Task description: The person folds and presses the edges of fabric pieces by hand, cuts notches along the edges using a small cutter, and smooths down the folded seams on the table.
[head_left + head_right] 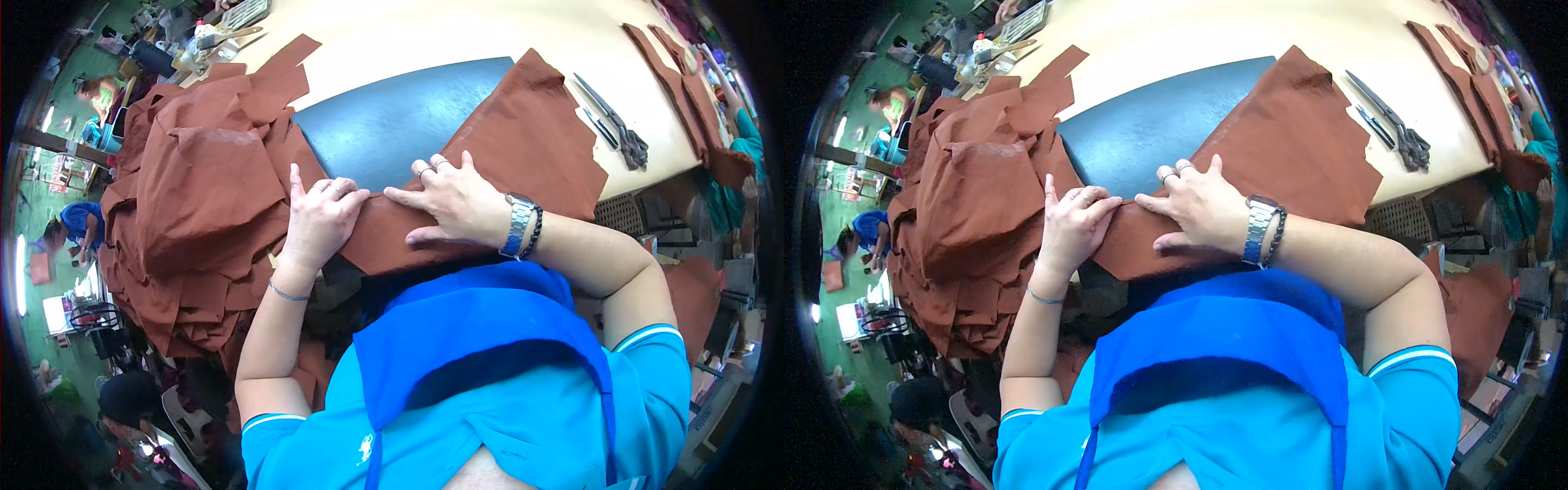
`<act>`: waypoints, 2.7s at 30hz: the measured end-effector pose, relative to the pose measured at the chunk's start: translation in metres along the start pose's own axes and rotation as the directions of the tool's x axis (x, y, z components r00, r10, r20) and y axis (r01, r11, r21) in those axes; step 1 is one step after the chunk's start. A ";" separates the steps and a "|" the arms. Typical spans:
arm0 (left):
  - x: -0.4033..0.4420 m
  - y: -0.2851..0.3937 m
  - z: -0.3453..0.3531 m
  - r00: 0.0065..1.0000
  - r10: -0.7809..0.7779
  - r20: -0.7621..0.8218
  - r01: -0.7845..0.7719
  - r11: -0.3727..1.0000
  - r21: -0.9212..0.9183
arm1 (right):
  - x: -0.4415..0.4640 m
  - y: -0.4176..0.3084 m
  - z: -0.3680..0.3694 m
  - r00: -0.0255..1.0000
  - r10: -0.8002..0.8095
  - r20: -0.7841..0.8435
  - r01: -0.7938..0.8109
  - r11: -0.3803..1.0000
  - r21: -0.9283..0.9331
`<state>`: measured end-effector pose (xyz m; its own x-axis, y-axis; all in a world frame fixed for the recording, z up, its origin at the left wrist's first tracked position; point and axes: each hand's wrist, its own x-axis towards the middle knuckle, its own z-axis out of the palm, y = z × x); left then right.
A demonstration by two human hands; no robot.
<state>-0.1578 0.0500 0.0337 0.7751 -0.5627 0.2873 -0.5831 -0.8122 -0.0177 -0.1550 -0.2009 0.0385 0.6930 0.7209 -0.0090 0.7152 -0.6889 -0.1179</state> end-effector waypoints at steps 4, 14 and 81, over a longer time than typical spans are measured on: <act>-0.003 0.000 0.004 0.999 0.022 -0.041 -0.021 0.999 0.030 | 0.012 -0.014 -0.005 0.998 0.041 0.051 -0.039 0.998 -0.051; -0.024 0.033 -0.018 0.972 -0.202 -0.119 0.170 0.957 -0.237 | -0.029 0.041 -0.010 0.984 -0.100 -0.150 0.111 0.992 0.068; -0.084 -0.078 -0.065 0.711 -0.447 -0.543 0.521 0.853 -0.020 | 0.024 0.110 0.026 0.870 0.289 -0.400 -0.070 0.875 0.479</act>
<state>-0.1930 0.1709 0.0733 0.6794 0.0463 0.7323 -0.0985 -0.9832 0.1536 -0.0621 -0.2575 -0.0004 0.8459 0.3979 0.3551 0.5332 -0.6175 -0.5783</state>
